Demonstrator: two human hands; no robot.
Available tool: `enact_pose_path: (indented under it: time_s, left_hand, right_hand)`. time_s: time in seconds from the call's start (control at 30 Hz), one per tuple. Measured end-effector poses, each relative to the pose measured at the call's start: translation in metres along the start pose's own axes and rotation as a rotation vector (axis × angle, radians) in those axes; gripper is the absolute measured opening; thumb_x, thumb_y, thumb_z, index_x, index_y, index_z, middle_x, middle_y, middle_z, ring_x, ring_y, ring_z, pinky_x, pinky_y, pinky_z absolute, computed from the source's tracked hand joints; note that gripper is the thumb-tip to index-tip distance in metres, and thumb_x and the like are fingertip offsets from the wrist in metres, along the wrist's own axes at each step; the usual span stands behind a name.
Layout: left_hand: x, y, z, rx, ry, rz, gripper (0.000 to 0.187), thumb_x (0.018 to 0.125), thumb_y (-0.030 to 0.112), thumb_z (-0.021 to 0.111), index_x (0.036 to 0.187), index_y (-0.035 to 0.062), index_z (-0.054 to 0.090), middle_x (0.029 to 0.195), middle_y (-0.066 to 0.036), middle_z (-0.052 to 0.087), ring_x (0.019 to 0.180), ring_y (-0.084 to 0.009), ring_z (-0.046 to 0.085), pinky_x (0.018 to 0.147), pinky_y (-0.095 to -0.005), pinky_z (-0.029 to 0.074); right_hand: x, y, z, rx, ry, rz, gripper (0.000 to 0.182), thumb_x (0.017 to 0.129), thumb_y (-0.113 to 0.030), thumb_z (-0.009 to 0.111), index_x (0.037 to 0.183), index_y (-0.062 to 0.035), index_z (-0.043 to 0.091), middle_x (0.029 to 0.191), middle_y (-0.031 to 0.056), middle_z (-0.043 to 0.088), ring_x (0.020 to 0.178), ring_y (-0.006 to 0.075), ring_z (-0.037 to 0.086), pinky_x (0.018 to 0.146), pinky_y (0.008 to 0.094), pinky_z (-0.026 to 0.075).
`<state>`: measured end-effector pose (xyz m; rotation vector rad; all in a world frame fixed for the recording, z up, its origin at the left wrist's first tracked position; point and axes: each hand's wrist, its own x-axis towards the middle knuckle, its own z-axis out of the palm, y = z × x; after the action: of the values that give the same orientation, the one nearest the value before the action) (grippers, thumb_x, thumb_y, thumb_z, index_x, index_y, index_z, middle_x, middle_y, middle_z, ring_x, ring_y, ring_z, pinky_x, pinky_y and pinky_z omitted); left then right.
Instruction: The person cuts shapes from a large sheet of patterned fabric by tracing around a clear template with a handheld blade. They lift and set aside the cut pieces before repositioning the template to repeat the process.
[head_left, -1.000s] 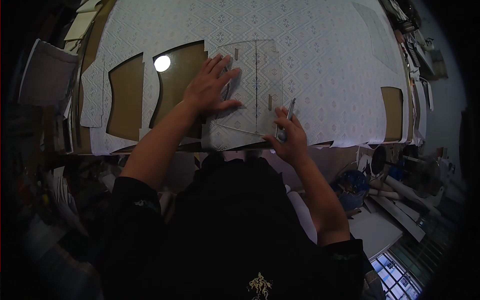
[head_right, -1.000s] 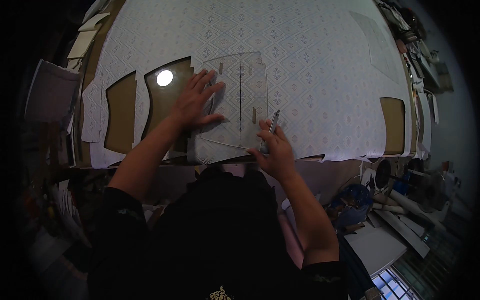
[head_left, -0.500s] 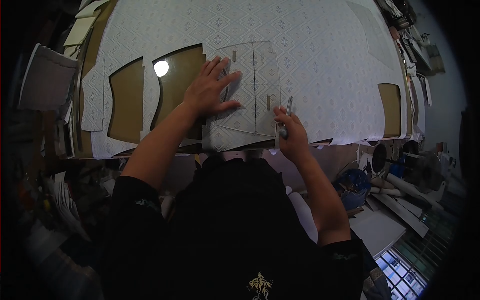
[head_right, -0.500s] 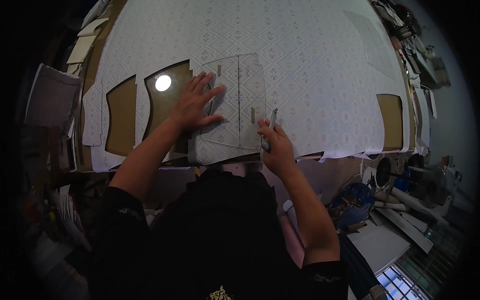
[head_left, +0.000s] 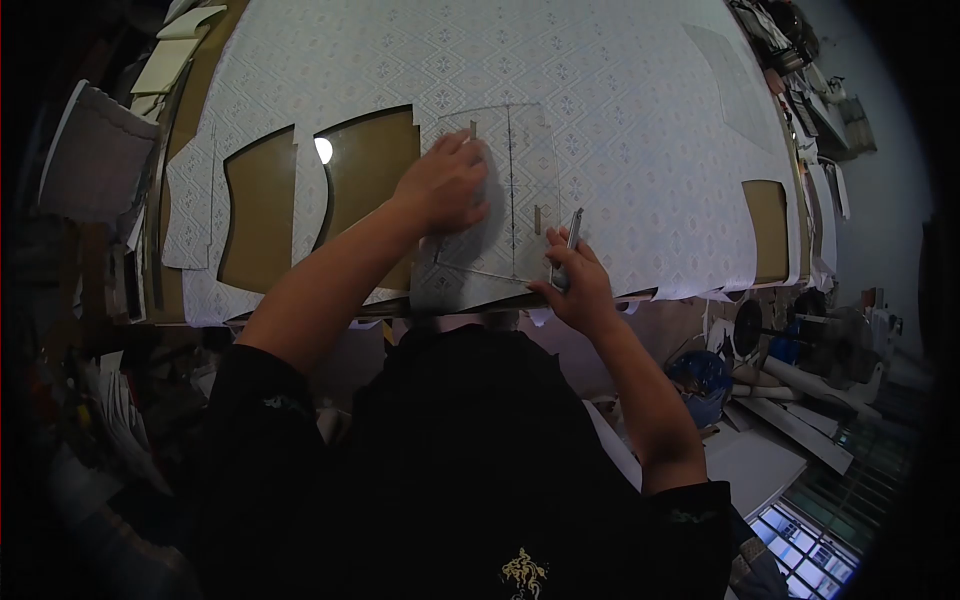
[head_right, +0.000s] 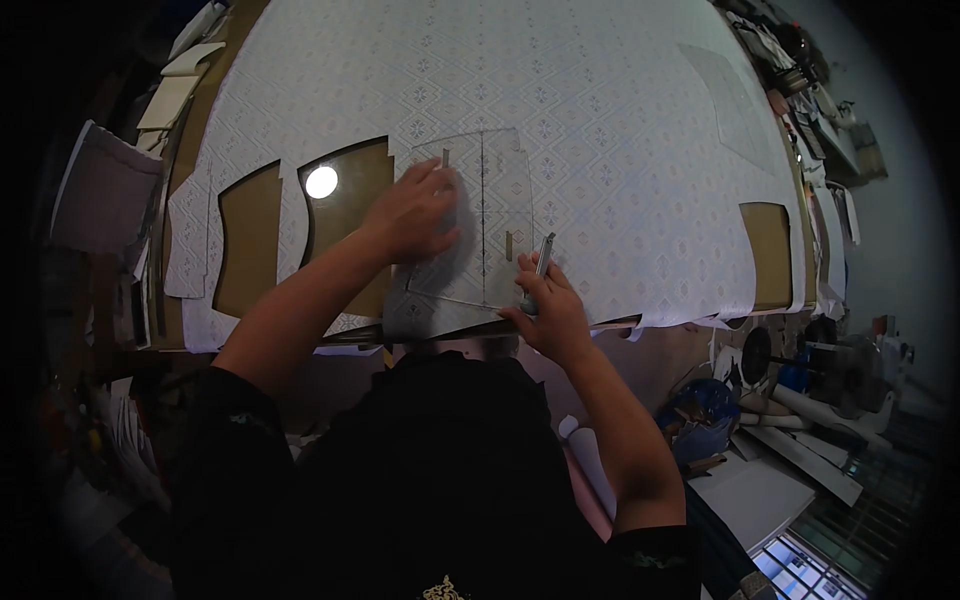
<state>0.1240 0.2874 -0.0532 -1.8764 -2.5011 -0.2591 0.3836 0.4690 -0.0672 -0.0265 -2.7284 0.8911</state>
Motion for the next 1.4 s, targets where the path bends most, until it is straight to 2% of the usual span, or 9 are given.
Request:
enact_pose_path:
  time_s: [0.23, 0.3, 0.4, 0.6, 0.83, 0.9, 1.13, 1.2, 1.4]
  left_hand:
    - [0.013, 0.028, -0.035, -0.155, -0.296, -0.052, 0.089, 0.07, 0.06, 0.09, 0.12, -0.0093, 0.067, 0.137, -0.024, 0.057, 0.136, -0.0402, 0.05, 0.111, -0.04, 0.051]
    - [0.013, 0.028, -0.03, -0.163, -0.233, -0.001, 0.121, 0.054, 0.059, 0.097, 0.143, -0.0084, 0.052, 0.139, -0.027, 0.052, 0.141, -0.0442, 0.045, 0.11, -0.0441, 0.052]
    - [0.021, 0.035, -0.043, -0.151, -0.334, 0.001, 0.131, 0.051, 0.058, 0.099, 0.153, -0.0031, 0.045, 0.15, -0.029, 0.046, 0.144, -0.0472, 0.041, 0.112, -0.0492, 0.05]
    - [0.047, 0.051, -0.033, -0.107, -0.468, -0.057, 0.14, 0.045, 0.047, 0.105, 0.159, 0.0001, 0.038, 0.169, -0.036, 0.02, 0.157, -0.0521, 0.023, 0.114, -0.0648, 0.043]
    - [0.057, 0.06, -0.031, -0.107, -0.574, -0.102, 0.144, 0.044, 0.046, 0.106, 0.159, -0.0035, 0.034, 0.17, -0.037, 0.015, 0.156, -0.0568, 0.019, 0.113, -0.0673, 0.044]
    - [0.057, 0.062, -0.031, -0.098, -0.54, -0.118, 0.133, 0.052, 0.046, 0.103, 0.161, 0.0073, 0.038, 0.173, -0.03, 0.015, 0.157, -0.0553, 0.018, 0.107, -0.0746, 0.043]
    - [0.054, 0.067, -0.036, -0.106, -0.493, -0.178, 0.152, 0.041, 0.05, 0.106, 0.166, 0.0088, 0.029, 0.172, -0.03, 0.018, 0.158, -0.0529, 0.019, 0.114, -0.0678, 0.041]
    - [0.057, 0.072, -0.042, -0.019, -0.542, -0.159, 0.154, 0.043, 0.052, 0.105, 0.166, 0.0054, 0.025, 0.172, -0.031, 0.017, 0.158, -0.0518, 0.019, 0.122, -0.0569, 0.039]
    - [0.066, 0.086, -0.048, 0.077, -0.628, -0.224, 0.155, 0.044, 0.048, 0.105, 0.168, 0.0128, 0.02, 0.175, -0.026, 0.011, 0.16, -0.0504, 0.014, 0.124, -0.0539, 0.038]
  right_hand:
    - [0.001, -0.007, -0.001, -0.006, -0.002, 0.029, 0.048, 0.081, -0.022, 0.089, 0.115, -0.0033, 0.061, 0.144, 0.0222, 0.064, 0.139, 0.0455, 0.054, 0.111, 0.0492, 0.05]
    - [0.003, -0.009, -0.002, -0.014, 0.0, 0.029, 0.048, 0.081, -0.021, 0.089, 0.115, -0.0031, 0.061, 0.144, 0.0223, 0.064, 0.139, 0.0455, 0.054, 0.111, 0.0491, 0.05]
    - [0.004, -0.014, -0.004, -0.036, -0.017, 0.042, 0.049, 0.081, -0.02, 0.089, 0.117, -0.0021, 0.061, 0.143, 0.0229, 0.065, 0.138, 0.0453, 0.055, 0.11, 0.0487, 0.05]
    - [0.011, -0.025, -0.01, -0.068, -0.087, 0.056, 0.055, 0.082, -0.015, 0.087, 0.127, -0.0018, 0.059, 0.142, 0.0243, 0.064, 0.138, 0.0463, 0.055, 0.11, 0.0488, 0.049]
    - [0.014, -0.028, -0.012, -0.121, -0.11, 0.029, 0.05, 0.081, -0.012, 0.085, 0.122, -0.0025, 0.058, 0.147, 0.0249, 0.06, 0.137, 0.0491, 0.054, 0.111, 0.0495, 0.048]
    - [0.013, -0.025, -0.012, -0.114, -0.104, 0.016, 0.049, 0.081, -0.012, 0.085, 0.121, -0.0029, 0.058, 0.147, 0.0252, 0.06, 0.137, 0.0493, 0.054, 0.111, 0.0499, 0.048]
    - [-0.001, -0.005, 0.002, -0.037, 0.017, -0.035, 0.045, 0.079, -0.011, 0.084, 0.116, -0.0058, 0.059, 0.146, 0.024, 0.061, 0.136, 0.0478, 0.056, 0.111, 0.0515, 0.048]
    - [-0.001, 0.001, 0.005, -0.003, 0.045, -0.059, 0.045, 0.079, -0.011, 0.084, 0.116, -0.006, 0.059, 0.146, 0.0235, 0.061, 0.135, 0.0474, 0.056, 0.11, 0.0516, 0.048]
    - [-0.017, 0.017, 0.004, 0.172, 0.257, -0.137, 0.033, 0.083, -0.006, 0.08, 0.111, -0.006, 0.063, 0.124, 0.02, 0.073, 0.115, 0.0421, 0.068, 0.1, 0.0486, 0.053]
